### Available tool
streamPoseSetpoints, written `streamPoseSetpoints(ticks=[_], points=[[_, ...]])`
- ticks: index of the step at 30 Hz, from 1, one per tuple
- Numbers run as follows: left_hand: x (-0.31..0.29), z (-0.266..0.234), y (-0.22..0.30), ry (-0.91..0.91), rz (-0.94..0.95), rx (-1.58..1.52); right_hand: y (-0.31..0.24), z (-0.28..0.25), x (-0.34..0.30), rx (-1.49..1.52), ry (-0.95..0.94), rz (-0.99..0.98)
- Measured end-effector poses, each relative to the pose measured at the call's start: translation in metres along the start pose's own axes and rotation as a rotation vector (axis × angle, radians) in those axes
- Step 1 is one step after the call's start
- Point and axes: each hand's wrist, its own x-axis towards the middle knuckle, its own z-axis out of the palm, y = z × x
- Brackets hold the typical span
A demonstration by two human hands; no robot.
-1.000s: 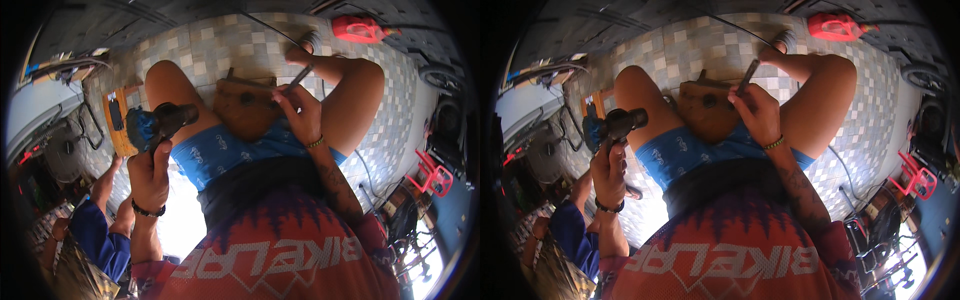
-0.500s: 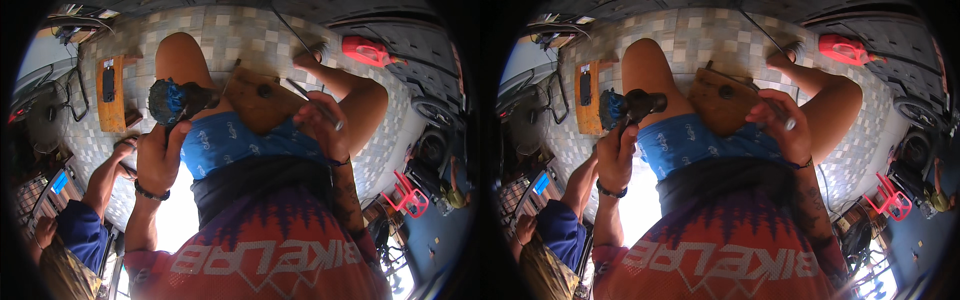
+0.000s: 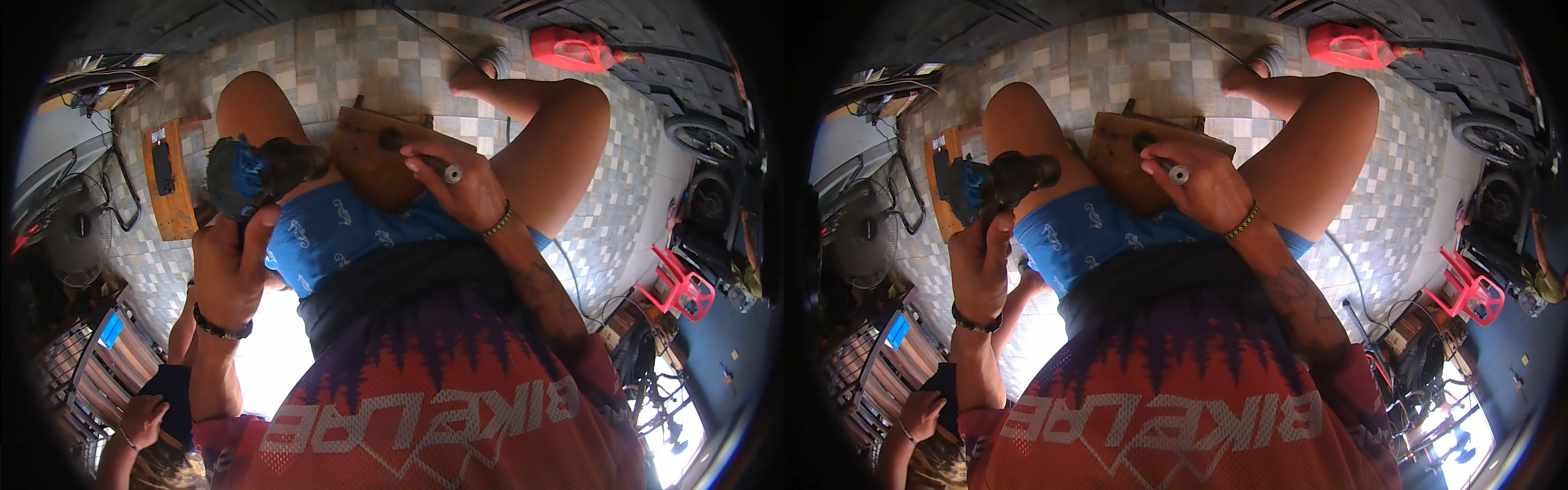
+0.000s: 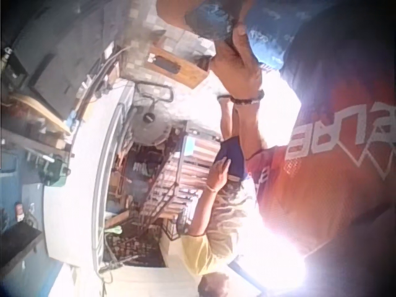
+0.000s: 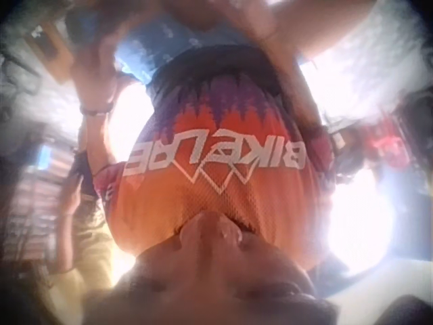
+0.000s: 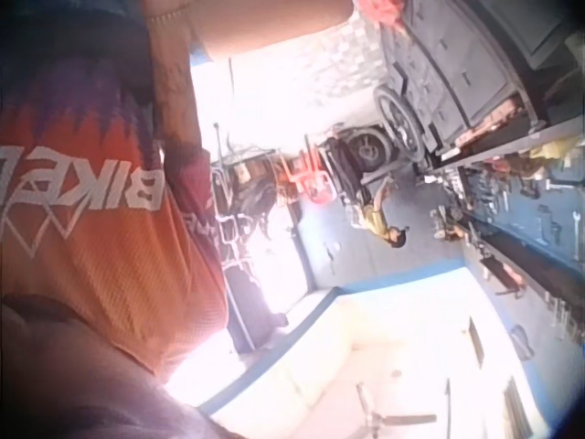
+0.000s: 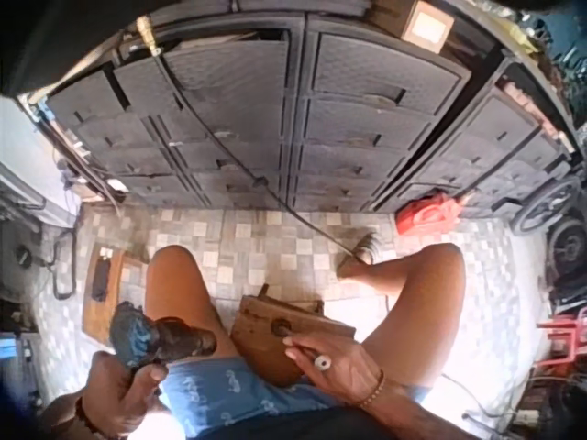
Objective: The person cleans a small bicycle part with a cloth, then applies grease to it using a brush. They handle several small metal components on the workbench and use a pneumatic tool to work on a part while seated.
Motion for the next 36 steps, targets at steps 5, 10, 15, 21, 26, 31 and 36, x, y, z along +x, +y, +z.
streamPoseSetpoints(ticks=[5,10,15,21,26,31,36], points=[[-0.008,0.006,0.013,-0.036,0.241,0.240,0.011,0.011,0.009,-0.036,-0.042,-0.068],[-0.027,0.018,0.061,-0.074,0.501,0.471,0.015,0.016,0.012,-0.152,-0.031,-0.171],[-0.031,0.030,0.083,-0.067,0.573,0.452,0.011,0.019,0.012,-0.198,-0.046,-0.215],[-0.024,0.020,0.089,-0.047,0.663,0.424,0.000,0.021,0.014,-0.224,-0.040,-0.105],[-0.018,0.039,0.076,-0.038,0.440,0.552,0.002,0.022,0.019,-0.191,-0.029,-0.187],[-0.027,0.034,0.091,-0.038,0.557,0.402,0.002,0.020,0.018,-0.176,0.012,-0.183],[-0.020,0.047,0.074,0.020,0.510,0.498,0.002,0.019,0.016,-0.112,-0.063,-0.078]])
